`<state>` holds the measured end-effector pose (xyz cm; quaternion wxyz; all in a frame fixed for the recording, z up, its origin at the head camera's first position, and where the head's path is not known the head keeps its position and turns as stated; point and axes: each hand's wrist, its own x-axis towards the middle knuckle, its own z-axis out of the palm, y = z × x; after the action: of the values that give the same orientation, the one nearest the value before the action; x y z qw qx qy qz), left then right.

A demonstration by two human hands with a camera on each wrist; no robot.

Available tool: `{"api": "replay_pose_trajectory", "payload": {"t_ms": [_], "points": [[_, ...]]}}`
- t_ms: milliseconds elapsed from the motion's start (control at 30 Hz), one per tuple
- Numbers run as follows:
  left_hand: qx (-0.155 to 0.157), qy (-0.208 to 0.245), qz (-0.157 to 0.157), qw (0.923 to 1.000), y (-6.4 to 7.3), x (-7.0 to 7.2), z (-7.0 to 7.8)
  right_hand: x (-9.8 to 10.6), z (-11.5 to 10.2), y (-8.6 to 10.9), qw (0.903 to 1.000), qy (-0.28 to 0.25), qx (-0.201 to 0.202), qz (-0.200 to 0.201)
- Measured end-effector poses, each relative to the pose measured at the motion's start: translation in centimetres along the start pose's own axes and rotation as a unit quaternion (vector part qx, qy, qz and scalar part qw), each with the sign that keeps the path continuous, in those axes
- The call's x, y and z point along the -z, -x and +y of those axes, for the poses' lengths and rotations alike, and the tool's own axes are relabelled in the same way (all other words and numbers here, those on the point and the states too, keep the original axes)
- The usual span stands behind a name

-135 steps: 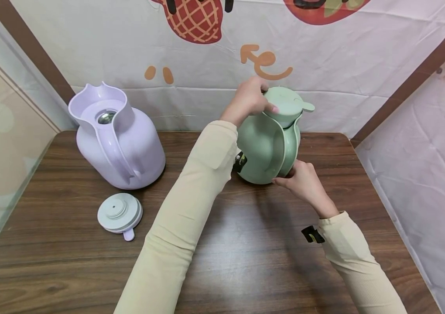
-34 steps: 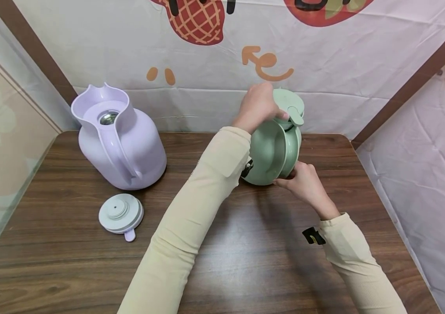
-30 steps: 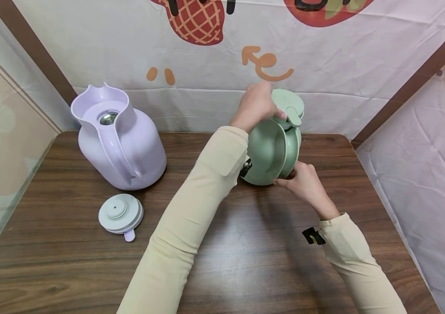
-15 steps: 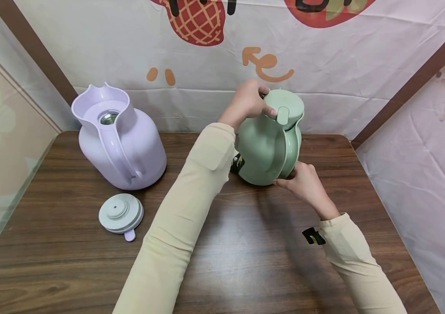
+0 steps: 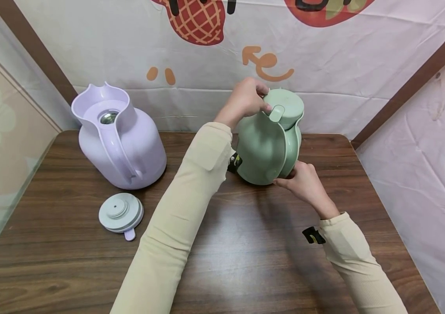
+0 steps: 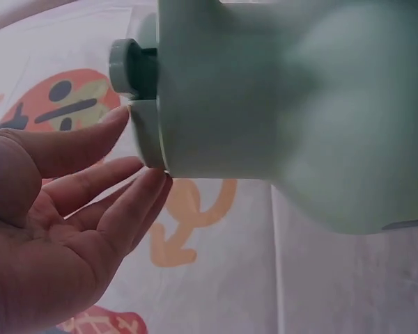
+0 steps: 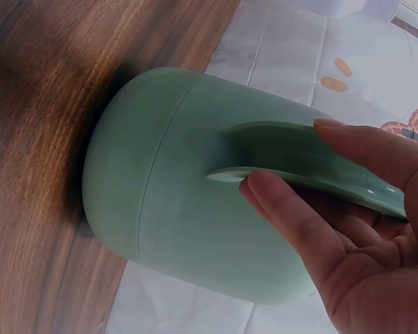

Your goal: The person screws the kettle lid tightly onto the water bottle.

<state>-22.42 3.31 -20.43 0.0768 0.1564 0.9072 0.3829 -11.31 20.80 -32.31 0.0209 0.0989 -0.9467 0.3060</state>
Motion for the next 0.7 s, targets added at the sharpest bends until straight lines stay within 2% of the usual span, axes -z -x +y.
{"api": "replay_pose_trajectory", "payload": {"t_ms": [167, 400, 567, 700], "points": [[-0.004, -0.019, 0.001, 0.9998, 0.5, 0.0, 0.8, 0.0, -0.1, 0.0, 1.0000, 0.003, 0.001, -0.001], [0.039, -0.041, -0.009, 0.9984, 0.9, -0.8, 2.0, 0.1, -0.1, 0.0, 1.0000, -0.003, -0.003, -0.008], [0.046, -0.064, -0.006, 0.9969, 0.8, -1.1, 2.2, 0.1, -0.1, 0.0, 0.9999, -0.004, -0.002, -0.009], [0.041, -0.065, -0.005, 0.9970, 0.7, -1.1, 2.0, 0.1, 0.0, 0.1, 1.0000, -0.006, 0.001, -0.007]]}}
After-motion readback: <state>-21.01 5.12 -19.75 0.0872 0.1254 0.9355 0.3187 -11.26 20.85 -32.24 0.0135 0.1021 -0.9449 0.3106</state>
